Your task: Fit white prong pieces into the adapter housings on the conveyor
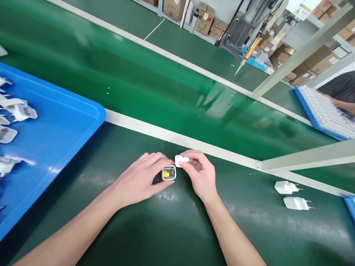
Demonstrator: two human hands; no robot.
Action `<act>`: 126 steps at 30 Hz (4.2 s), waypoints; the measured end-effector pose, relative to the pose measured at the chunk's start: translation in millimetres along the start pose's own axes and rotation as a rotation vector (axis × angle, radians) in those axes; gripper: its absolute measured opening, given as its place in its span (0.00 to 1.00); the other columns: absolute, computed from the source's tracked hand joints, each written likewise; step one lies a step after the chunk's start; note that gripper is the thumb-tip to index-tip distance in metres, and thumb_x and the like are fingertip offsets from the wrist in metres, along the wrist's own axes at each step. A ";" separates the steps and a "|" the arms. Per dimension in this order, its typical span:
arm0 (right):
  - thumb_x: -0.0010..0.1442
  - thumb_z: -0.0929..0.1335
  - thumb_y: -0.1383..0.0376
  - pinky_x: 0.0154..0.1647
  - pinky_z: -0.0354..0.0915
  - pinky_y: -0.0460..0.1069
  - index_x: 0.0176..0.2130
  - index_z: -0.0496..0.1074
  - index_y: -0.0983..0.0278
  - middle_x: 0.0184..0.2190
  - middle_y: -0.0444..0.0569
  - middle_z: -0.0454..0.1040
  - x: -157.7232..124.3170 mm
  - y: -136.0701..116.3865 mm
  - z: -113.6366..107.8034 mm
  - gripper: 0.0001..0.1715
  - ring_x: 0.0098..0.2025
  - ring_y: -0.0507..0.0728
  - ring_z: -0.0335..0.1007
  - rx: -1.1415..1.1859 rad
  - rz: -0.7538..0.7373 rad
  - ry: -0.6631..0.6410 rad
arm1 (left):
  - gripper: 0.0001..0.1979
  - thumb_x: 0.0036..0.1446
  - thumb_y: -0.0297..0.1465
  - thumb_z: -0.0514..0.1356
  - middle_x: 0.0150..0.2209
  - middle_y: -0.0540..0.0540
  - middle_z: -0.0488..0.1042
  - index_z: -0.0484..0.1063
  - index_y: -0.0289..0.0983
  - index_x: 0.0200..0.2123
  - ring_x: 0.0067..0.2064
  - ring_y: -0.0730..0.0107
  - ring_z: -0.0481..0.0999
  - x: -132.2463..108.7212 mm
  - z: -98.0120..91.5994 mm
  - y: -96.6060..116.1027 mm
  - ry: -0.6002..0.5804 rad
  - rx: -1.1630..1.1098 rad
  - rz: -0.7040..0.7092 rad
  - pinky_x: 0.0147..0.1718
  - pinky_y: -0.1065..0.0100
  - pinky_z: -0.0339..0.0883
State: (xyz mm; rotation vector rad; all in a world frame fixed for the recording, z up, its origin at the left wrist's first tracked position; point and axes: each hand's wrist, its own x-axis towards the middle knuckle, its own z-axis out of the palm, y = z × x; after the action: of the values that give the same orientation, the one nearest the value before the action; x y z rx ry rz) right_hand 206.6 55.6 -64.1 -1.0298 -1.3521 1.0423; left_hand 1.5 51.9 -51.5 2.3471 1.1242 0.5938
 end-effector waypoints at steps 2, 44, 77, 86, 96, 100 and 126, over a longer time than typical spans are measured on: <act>0.58 0.76 0.63 0.45 0.72 0.54 0.40 0.78 0.58 0.41 0.49 0.76 0.1 -0.2 -0.5 0.08 0.45 0.58 0.74 -0.036 -0.027 0.006 | 0.12 0.62 0.33 0.61 0.46 0.48 0.75 0.69 0.41 0.49 0.44 0.61 0.74 0.1 2.3 -0.4 0.012 0.028 -0.012 0.46 0.60 0.64; 0.67 0.70 0.61 0.34 0.64 0.52 0.42 0.73 0.58 0.34 0.47 0.73 -14.0 -24.7 5.0 0.04 0.33 0.56 0.65 -0.549 -0.196 -0.258 | 0.21 0.56 0.50 0.66 0.23 0.53 0.73 0.64 0.42 0.32 0.31 0.61 0.69 1.1 9.5 4.5 0.023 0.041 -0.224 0.35 0.64 0.58; 0.61 0.74 0.54 0.23 0.59 0.47 0.43 0.68 0.56 0.26 0.40 0.68 -18.0 -21.0 4.7 0.16 0.23 0.51 0.61 -0.021 0.129 -0.034 | 0.22 0.53 0.47 0.70 0.22 0.55 0.72 0.61 0.42 0.31 0.28 0.62 0.68 1.2 11.4 2.7 0.033 0.020 -0.187 0.33 0.64 0.55; 0.56 0.76 0.45 0.19 0.65 0.47 0.44 0.72 0.58 0.25 0.42 0.73 -5.0 -29.7 -8.0 0.26 0.19 0.52 0.66 0.175 0.346 -0.219 | 0.21 0.55 0.47 0.69 0.23 0.54 0.73 0.61 0.42 0.32 0.29 0.62 0.69 1.3 13.2 1.6 0.026 0.003 -0.182 0.34 0.63 0.54; 0.64 0.74 0.58 0.28 0.60 0.49 0.38 0.77 0.60 0.27 0.44 0.70 -10.2 -27.5 -0.5 0.08 0.26 0.52 0.62 -0.711 -0.176 -0.257 | 0.22 0.57 0.49 0.66 0.25 0.53 0.76 0.61 0.41 0.33 0.27 0.61 0.69 0.7 16.6 0.2 0.036 0.064 -0.149 0.35 0.63 0.55; 0.68 0.70 0.63 0.32 0.63 0.49 0.42 0.75 0.60 0.32 0.46 0.72 -11.3 -28.1 0.5 0.03 0.30 0.53 0.65 -0.718 -0.238 -0.318 | 0.22 0.57 0.50 0.66 0.25 0.53 0.76 0.61 0.41 0.34 0.28 0.60 0.71 1.0 16.4 0.5 0.044 0.106 -0.142 0.33 0.64 0.54; 0.69 0.68 0.65 0.36 0.65 0.53 0.41 0.72 0.61 0.33 0.49 0.74 -17.5 -27.4 10.1 0.02 0.35 0.58 0.67 -0.839 -0.409 -0.322 | 0.18 0.63 0.47 0.59 0.25 0.51 0.76 0.62 0.40 0.34 0.26 0.62 0.72 -1.0 25.1 -2.1 0.113 0.092 -0.117 0.36 0.62 0.57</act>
State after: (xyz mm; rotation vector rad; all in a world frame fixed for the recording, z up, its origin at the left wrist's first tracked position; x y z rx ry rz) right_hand 196.7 31.8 -42.0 -1.1167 -2.2474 0.3127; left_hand 13.8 46.6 -72.9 2.3294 1.3559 0.6523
